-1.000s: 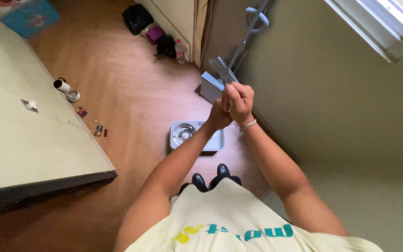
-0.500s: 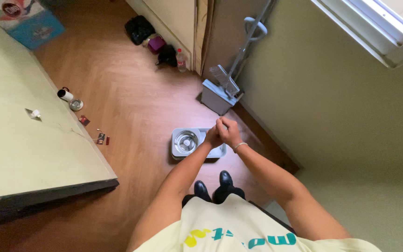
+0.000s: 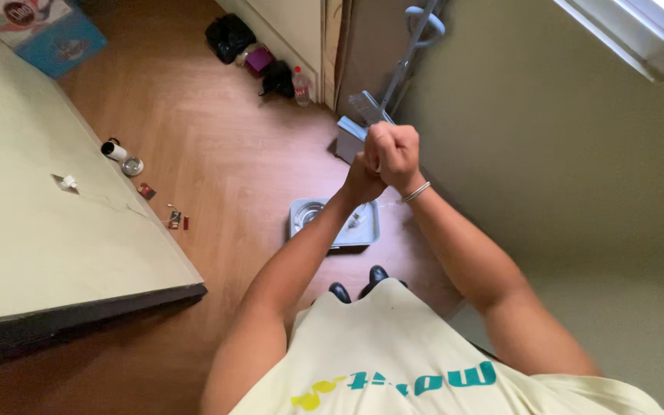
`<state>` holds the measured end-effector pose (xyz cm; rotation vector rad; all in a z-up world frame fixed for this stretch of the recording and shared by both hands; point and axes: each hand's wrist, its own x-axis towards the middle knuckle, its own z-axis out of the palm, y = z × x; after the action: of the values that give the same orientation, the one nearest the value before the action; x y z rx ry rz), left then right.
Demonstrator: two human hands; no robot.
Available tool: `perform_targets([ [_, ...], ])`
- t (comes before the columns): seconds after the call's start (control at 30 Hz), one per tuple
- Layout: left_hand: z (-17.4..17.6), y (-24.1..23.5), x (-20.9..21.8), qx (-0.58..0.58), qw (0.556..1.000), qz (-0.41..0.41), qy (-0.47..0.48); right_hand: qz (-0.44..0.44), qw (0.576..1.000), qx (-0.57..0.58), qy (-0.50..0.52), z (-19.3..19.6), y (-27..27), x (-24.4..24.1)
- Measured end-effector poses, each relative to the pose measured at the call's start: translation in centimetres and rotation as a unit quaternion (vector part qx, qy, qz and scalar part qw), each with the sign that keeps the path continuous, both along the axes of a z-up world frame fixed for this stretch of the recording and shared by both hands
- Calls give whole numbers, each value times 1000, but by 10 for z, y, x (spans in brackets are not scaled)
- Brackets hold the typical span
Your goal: The person assembles a spin mop by inserting the mop head into the wringer base and attaching the handle. They then operate the wringer by pushing down on the handle to spin the mop head inside the base.
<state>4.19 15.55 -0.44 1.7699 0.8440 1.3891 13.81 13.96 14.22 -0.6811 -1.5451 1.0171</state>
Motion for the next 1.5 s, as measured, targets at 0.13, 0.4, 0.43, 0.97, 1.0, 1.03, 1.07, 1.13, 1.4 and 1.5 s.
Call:
perform_targets([
  [0.13,-61,12,5,-24,999,27,-10,-9,1000,1,5,-64,15,1],
  [0.4,-179,4,15,-65,992,35,103,-92,992,37,-81,-188,18,17],
  [0.43,-190,0,13,-64,990,33,122,-108,987,38,-111,-198,14,19],
  [0.97,-123,-28,8,-120,990,70,38,52,989,-70,-120,-58,20,38],
  [1.0,-120,-23,10,-153,984,77,49,55,995,-39,-69,-38,26,39],
  [1.03,-118,-20,12,-185,977,84,60,58,996,-46,-46,-19,29,41],
  [1.07,-115,-20,16,-189,975,102,61,60,997,-50,-23,0,33,40],
  [1.13,-107,-22,22,-198,968,137,66,101,991,-84,18,31,32,36],
  [1.4,-75,-30,34,-255,945,149,140,135,988,-23,68,140,28,70],
  [1.5,-62,-24,47,-235,957,141,98,169,980,9,106,172,29,81],
])
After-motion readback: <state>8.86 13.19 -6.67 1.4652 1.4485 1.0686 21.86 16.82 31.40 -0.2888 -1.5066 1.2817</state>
